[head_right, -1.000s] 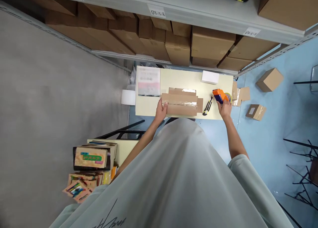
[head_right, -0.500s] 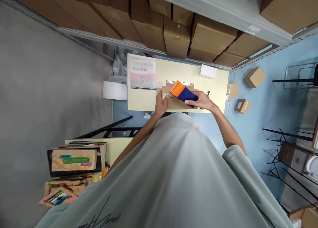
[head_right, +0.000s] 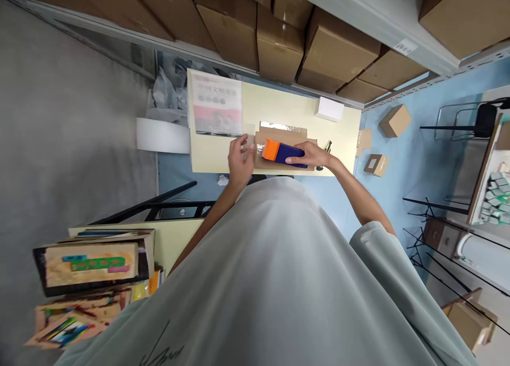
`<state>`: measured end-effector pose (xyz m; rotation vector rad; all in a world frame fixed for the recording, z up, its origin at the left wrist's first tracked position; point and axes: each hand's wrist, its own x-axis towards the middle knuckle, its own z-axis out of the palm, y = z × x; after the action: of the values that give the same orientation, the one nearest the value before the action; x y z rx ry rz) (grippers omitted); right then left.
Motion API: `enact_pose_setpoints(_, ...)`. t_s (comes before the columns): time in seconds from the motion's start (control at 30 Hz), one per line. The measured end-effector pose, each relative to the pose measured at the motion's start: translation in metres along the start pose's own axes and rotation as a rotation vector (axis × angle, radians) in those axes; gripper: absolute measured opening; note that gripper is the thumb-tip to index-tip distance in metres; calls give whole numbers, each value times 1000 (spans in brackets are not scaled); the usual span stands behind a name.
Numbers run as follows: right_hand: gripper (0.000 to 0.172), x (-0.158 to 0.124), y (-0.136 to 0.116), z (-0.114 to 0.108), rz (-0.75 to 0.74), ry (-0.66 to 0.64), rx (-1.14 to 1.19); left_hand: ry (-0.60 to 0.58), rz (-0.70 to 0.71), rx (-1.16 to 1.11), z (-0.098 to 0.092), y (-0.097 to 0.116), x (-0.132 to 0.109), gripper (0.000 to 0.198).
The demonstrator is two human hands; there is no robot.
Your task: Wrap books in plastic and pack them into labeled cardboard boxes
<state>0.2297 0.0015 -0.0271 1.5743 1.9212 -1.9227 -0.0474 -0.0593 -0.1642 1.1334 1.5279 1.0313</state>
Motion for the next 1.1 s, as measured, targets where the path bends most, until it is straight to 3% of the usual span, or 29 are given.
enact_pose_setpoints(0.1,69,3,3,-3,-14,-20,-24,-137,-172,-111,-18,25,3,75)
enact_pose_setpoints(0.23,70,7,7,-5,-30,-47,-46,-320,-314,-186,-26,39,8,73)
enact_pose_setpoints(0.67,73,8,-6,-11,33,-93,-70,-303,-234,-141,-20,31,12,47)
enact_pose_setpoints(1.1,73,-3,-34,-14,77,-115,-122,-298,-129,-5,-21,38,3,36)
